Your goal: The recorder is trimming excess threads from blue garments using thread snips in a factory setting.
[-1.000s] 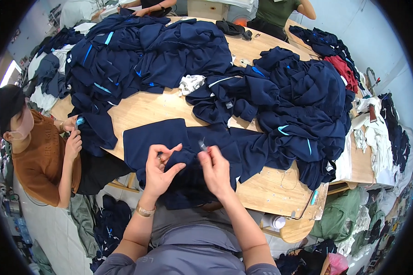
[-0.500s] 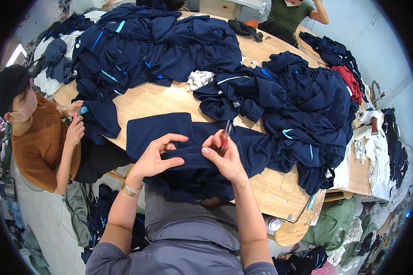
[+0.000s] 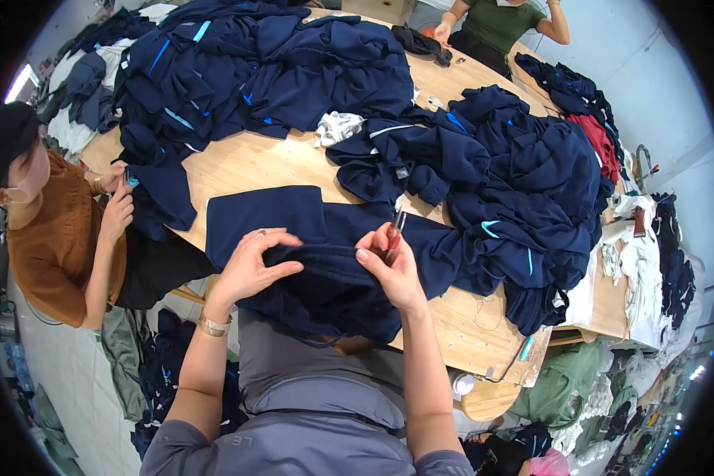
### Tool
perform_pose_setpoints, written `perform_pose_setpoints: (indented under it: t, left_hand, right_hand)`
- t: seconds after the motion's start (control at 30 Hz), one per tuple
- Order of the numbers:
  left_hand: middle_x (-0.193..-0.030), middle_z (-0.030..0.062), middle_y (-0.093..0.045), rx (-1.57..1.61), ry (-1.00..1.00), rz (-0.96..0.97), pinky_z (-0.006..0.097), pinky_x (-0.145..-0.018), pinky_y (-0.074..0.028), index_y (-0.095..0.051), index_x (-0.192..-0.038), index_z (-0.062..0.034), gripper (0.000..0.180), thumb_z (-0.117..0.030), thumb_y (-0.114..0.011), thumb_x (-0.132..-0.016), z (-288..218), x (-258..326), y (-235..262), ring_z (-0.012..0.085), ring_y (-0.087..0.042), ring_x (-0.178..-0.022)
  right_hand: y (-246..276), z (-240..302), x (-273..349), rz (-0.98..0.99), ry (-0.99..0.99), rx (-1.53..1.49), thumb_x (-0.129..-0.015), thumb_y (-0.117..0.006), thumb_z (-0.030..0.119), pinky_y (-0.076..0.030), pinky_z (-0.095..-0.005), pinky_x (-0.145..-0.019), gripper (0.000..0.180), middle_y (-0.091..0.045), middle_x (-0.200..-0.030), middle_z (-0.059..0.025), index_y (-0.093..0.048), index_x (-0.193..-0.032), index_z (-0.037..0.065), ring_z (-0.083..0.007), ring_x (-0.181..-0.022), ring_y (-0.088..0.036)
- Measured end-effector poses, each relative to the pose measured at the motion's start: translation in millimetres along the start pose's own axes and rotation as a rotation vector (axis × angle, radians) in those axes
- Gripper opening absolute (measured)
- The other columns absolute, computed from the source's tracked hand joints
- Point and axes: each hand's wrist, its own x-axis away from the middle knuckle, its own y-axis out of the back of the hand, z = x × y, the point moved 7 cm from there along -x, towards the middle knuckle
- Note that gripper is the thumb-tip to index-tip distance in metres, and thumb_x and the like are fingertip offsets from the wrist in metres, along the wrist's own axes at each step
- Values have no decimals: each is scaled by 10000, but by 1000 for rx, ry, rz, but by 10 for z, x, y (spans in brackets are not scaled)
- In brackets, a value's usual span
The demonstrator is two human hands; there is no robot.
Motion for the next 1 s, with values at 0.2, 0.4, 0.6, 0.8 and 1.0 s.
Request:
perform_pose_setpoints:
  t: [0.2, 0.4, 0.6, 0.8, 1.0]
  left_hand:
    - [-1059, 167, -605, 273, -111, 91, 385, -931, -377, -584, -1090, -37, 330, -272, -600, -858, -382, -145, -314, 300, -541, -1052]
    - [-767, -17, -572, 708, 37, 101, 213, -690, -411, -593, -906, 30, 222, -183, -531, -909, -276, -123, -294, 39, -467, -751]
    - [-714, -36, -543, 734, 54, 1, 203, -645, -389, -581, -833, 21, 222, -177, -521, -913, -192, -93, -175, 25, -445, -710]
    - [-694, -31, -541, 693, 45, -10, 208, -628, -391, -585, -823, 25, 227, -175, -524, -910, -282, -61, -116, 29, -442, -682]
    - [-649, -63, -461, 608, 2, -37, 191, -551, -316, -570, -789, 22, 222, -162, -533, -907, -370, -53, -65, 15, -367, -629]
  right_hand:
    - [-96, -19, -4, 68, -4, -13, -801, -625, -8, -379, -179, -656, 325, -524, -819, -26, -326, -800, 119, -53, -726, -458]
    - [-109, -90, 16, 6, 13, 73, -799, -642, 14, -400, -195, -663, 340, -529, -799, -42, -317, -784, 113, -71, -716, -472]
    - [-140, 221, 50, -142, 246, 1055, -837, -623, 247, -405, -313, -626, 286, -518, -755, -106, -440, -847, 28, -222, -688, -518]
    - [-437, 428, 102, 94, 331, 1308, -818, -591, 431, -399, -348, -471, 393, -546, -646, -66, -484, -721, 66, -289, -548, -549]
    - [-457, 435, 81, 182, 301, 1384, -796, -630, 379, -405, -329, -504, 338, -540, -630, -65, -504, -725, 74, -263, -568, -560]
